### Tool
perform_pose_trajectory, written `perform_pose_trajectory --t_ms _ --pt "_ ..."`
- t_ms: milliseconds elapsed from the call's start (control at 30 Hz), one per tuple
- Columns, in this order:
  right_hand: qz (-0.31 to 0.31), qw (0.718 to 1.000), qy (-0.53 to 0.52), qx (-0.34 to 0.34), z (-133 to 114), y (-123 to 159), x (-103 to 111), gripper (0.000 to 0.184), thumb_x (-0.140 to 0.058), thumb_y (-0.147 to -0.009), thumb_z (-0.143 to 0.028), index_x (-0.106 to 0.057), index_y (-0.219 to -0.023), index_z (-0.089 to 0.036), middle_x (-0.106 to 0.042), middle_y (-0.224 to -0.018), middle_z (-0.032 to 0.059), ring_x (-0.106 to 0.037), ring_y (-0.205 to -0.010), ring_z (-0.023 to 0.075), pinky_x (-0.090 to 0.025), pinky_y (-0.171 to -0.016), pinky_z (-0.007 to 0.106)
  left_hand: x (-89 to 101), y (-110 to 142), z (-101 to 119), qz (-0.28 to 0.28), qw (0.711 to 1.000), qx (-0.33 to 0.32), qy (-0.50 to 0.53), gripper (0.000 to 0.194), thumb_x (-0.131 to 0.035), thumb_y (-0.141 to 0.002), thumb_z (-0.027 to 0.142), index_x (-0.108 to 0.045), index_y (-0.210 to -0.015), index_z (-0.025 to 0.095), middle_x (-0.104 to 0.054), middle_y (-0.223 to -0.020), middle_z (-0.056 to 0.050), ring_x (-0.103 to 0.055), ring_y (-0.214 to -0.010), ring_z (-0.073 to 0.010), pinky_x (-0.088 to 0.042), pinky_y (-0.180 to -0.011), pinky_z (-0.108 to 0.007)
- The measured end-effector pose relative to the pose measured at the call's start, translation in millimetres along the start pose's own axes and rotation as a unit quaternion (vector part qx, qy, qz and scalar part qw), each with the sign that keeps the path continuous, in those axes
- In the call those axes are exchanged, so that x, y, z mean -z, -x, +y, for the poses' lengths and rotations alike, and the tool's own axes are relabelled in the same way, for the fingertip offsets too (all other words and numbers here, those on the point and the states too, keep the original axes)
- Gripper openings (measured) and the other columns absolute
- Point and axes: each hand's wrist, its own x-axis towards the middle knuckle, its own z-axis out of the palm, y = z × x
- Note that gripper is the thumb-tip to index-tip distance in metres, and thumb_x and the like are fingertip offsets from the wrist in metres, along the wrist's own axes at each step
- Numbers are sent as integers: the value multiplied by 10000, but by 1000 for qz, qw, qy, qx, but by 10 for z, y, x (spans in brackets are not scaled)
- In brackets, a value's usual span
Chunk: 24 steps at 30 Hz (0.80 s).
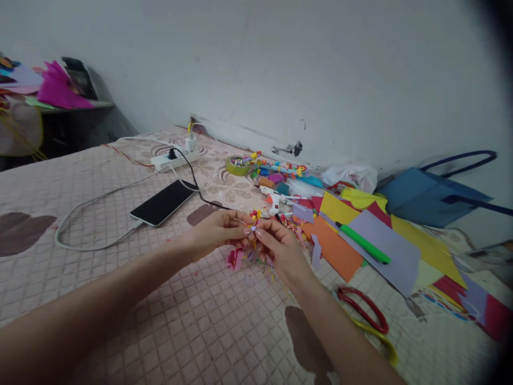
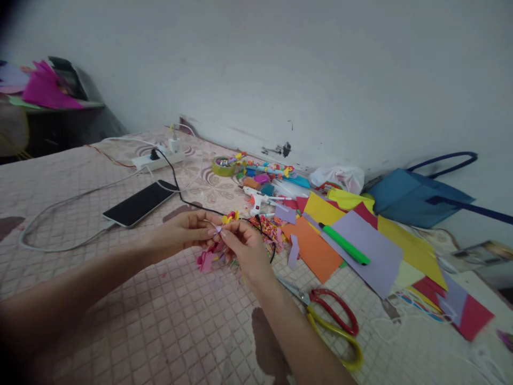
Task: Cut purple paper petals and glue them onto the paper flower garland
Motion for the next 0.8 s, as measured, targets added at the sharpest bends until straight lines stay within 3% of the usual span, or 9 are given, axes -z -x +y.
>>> perform_pose_trajectory --t_ms 800 --pt "-4 999 37 8 6 12 24 129 -635 -747 -299 -574 -738 -187 -567 -621 -37 -432 -452 60 -334 -396 172 23 -2 -12 -17 999 -13 -29 253 -684 -732 184 -560 -944 125 -652 -707 0 -589 -602 -70 -449 -605 -202"
